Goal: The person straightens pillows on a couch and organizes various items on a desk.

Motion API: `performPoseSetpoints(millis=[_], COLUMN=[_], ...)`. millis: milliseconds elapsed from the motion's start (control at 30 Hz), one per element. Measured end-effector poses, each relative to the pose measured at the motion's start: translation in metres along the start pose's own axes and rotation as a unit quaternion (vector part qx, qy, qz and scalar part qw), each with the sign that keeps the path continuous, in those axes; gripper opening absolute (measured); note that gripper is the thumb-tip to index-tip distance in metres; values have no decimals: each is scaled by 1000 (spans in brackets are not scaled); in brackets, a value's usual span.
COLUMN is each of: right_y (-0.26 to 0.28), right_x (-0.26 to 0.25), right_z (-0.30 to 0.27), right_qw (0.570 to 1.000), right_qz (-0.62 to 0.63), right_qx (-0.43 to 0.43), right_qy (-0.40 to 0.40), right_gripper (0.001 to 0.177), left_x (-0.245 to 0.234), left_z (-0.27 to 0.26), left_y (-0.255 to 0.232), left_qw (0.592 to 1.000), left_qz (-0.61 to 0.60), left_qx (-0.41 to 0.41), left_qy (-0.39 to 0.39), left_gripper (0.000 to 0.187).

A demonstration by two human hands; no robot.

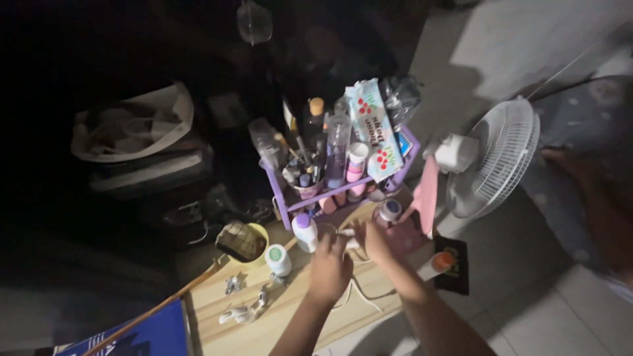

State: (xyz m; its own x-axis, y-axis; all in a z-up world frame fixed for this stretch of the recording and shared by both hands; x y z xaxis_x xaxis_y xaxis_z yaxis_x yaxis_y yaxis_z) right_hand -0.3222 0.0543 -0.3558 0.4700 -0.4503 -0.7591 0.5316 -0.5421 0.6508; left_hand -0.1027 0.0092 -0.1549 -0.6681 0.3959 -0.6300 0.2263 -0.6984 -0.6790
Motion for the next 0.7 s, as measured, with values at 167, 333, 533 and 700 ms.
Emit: performPoseSetpoints(millis=[167, 333, 533, 700], right_y=[35, 77, 41, 71], right_x=[-26, -42, -6, -32], right_z=[-16, -36, -33, -50], right_qw=[990, 965, 951, 974], right_qz=[-60, -209, -271, -200], right_qx=[-126, -157, -149, 57], right_qy=[25, 29, 12, 89], right_gripper=[39, 74, 48, 42], left_x=[9, 22, 20, 19], left_z=[-15, -24, -26, -26], left_y=[0, 13, 26, 31], left_qw=[998, 986, 972, 988], left_qz=[-21, -19, 40, 32], left_qx=[-8, -112, -167, -116], left_qy=[63, 125, 163, 92], left_gripper=[45, 37, 40, 39])
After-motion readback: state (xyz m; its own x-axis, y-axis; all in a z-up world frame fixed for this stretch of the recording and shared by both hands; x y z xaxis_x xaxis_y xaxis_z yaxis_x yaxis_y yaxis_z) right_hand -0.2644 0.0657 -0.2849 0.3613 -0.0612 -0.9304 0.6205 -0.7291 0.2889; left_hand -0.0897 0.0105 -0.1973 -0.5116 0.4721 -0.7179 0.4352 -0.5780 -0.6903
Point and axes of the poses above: each hand's wrist, its own z-axis towards the middle knuckle, its own x-axis out of the palm, y = z × x, the point moved 2 cm from there along z, towards the middle knuckle, and after that the axes turned 1 degree about -x, right-handed, at the moved point
